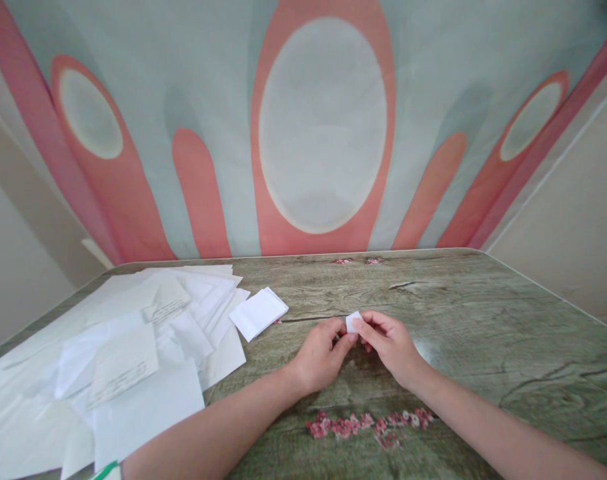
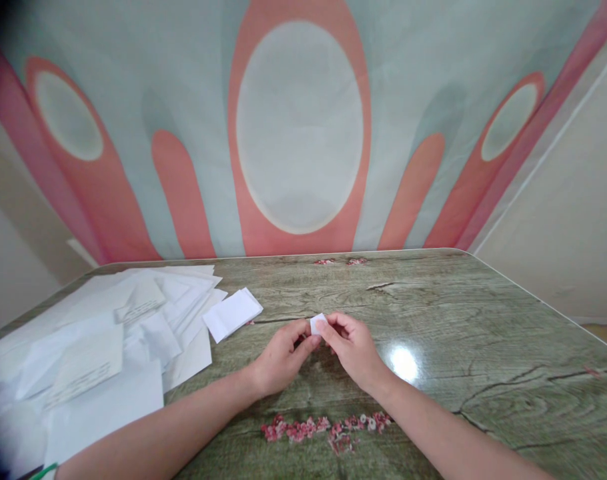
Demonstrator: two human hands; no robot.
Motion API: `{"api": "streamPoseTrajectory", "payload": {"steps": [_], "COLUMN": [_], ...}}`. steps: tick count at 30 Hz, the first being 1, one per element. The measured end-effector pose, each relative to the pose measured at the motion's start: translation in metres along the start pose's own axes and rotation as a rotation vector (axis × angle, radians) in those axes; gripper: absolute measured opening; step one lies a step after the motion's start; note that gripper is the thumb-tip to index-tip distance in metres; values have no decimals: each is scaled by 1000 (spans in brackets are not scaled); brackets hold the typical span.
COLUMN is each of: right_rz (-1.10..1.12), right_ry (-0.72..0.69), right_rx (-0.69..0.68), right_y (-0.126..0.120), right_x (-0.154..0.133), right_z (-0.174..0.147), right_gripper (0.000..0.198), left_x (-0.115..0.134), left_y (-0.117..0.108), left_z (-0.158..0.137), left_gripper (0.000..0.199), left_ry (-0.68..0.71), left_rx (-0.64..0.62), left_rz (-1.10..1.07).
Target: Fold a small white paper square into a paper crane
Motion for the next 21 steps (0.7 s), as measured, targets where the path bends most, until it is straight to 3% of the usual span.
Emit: {"api": "streamPoseTrajectory", "payload": {"steps": [6,13,21], "right_rz": [-71,-189,-15], "right_ry": [-16,-64,-27], "right_rx": [21,-16,-136], "right_y": [-2,-2,3], "right_x": [0,0,-4], "right_z": [0,0,-5], "right_gripper": [33,36,32], "left_x": [2,-2,7], "left_y": [3,-2,-7], "left_z": [-2,-3,-4], "left_gripper": [24,30,26], "left_ry": [0,-75,32], "left_rx": [2,99,125], "left_rz": [-2,-24,-103]}}
Point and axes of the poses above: each hand's wrist, its own z-axis towards the middle knuckle, its own y-axis out of the palm, x = y × z, the point moved 2 cm from there along z, towards the middle knuckle, and after that the axes turned 15 degrees about -z, right-handed, at the moved point
